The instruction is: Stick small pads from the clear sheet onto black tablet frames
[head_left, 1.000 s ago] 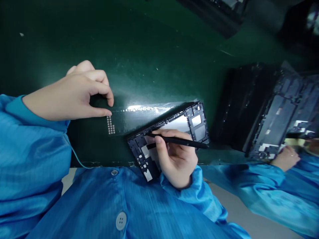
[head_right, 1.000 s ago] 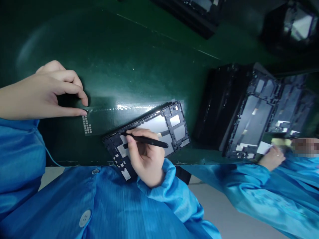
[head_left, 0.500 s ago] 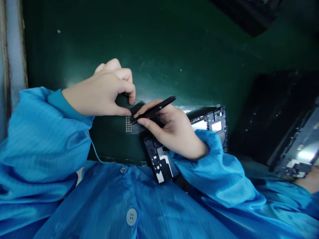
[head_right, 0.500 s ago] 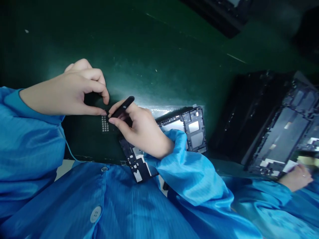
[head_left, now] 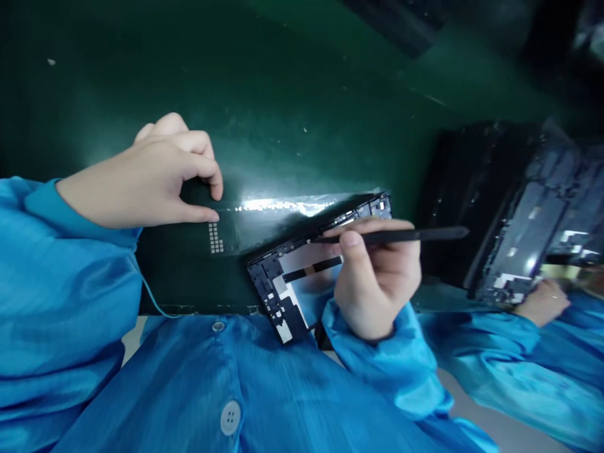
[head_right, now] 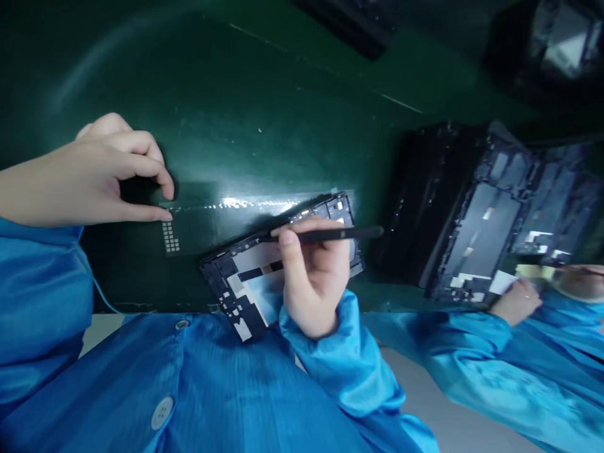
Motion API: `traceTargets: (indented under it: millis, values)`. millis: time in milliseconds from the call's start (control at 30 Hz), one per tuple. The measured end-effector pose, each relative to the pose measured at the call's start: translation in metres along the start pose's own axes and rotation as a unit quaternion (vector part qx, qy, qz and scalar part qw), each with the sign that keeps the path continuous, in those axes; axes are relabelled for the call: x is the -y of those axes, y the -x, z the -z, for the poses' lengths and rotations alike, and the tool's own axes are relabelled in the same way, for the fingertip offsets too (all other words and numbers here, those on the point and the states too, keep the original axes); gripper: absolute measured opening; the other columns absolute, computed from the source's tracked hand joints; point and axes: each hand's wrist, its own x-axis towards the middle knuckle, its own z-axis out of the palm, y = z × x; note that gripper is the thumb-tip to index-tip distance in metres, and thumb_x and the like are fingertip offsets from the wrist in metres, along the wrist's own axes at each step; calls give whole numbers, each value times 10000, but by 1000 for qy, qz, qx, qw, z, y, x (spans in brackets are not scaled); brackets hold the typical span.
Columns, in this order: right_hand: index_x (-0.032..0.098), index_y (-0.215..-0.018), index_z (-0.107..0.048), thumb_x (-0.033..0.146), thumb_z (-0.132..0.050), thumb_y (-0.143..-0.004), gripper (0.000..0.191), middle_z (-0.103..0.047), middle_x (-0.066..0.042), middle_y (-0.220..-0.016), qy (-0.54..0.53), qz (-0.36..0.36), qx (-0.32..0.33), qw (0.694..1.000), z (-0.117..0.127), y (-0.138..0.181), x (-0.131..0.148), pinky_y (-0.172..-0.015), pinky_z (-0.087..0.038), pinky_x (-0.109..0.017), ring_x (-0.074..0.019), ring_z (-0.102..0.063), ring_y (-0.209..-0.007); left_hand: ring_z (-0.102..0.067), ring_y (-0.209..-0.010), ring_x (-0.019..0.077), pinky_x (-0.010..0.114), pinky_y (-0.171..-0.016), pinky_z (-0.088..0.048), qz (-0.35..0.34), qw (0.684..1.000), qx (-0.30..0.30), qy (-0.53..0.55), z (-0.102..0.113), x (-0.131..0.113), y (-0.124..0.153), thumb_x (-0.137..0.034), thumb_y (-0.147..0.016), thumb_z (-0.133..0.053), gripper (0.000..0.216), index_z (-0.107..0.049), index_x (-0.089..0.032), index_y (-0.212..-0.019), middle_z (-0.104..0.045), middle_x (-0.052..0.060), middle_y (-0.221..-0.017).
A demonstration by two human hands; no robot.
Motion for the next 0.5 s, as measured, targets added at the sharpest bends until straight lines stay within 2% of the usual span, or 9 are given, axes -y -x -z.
traceTargets:
  millis: [67, 167, 267, 400, 500]
  values:
    - [292, -1157, -705, 296, -776, -1088, 99, -796, -13, -1004, 13, 13, -19, 1000, 6, 15, -9, -854, -690, -370, -197, -820, -928, -480, -1182, 329, 585, -1188, -341, 1, 1000, -2, -6, 1, 0, 1, -783, -953, -647, 528, -835, -290, -975, -698, 78, -1041]
    - [305, -1197, -676, 286, -749, -1094, 128, -797, -26, -1051, 10, 17, 13, 1000, 4, 23, -17, -860, -700, -378, -202, -824, -963, -491, -1158, 314, 541, -1210, -340, -4, 1000, -14, -15, 1, 2, 1, -842, -944, -622, 584, -834, -299, -976, -713, 64, -1028]
    - [303, -1183, -680, 238, -740, -1084, 133, -787, -24, -1048, 15, 27, 30, 999, -1, 21, -19, -890, -695, -379, -195, -814, -974, -506, -1159, 329, 550, -1192, -353, -3, 1000, -17, -26, 1, 4, 2, -864, -908, -630, 589, -840, -315, -954, -719, 61, -1026]
    - [301, -1191, -685, 206, -723, -1083, 149, -779, -24, -1050, 28, 48, 38, 998, 0, 20, -16, -857, -682, -366, -192, -805, -964, -507, -1171, 339, 552, -1163, -368, -2, 999, -13, -37, 1, 5, 1, -822, -914, -629, 550, -844, -318, -970, -717, 70, -1038]
    - [291, -1202, -693, 188, -726, -1081, 162, -788, -47, -1060, 82, 57, 68, 993, 7, 20, -2, -846, -687, -407, -224, -806, -980, -506, -1175, 339, 549, -1176, -361, -1, 999, -14, -31, 0, 4, 0, -794, -911, -632, 523, -841, -317, -963, -714, 72, -1028]
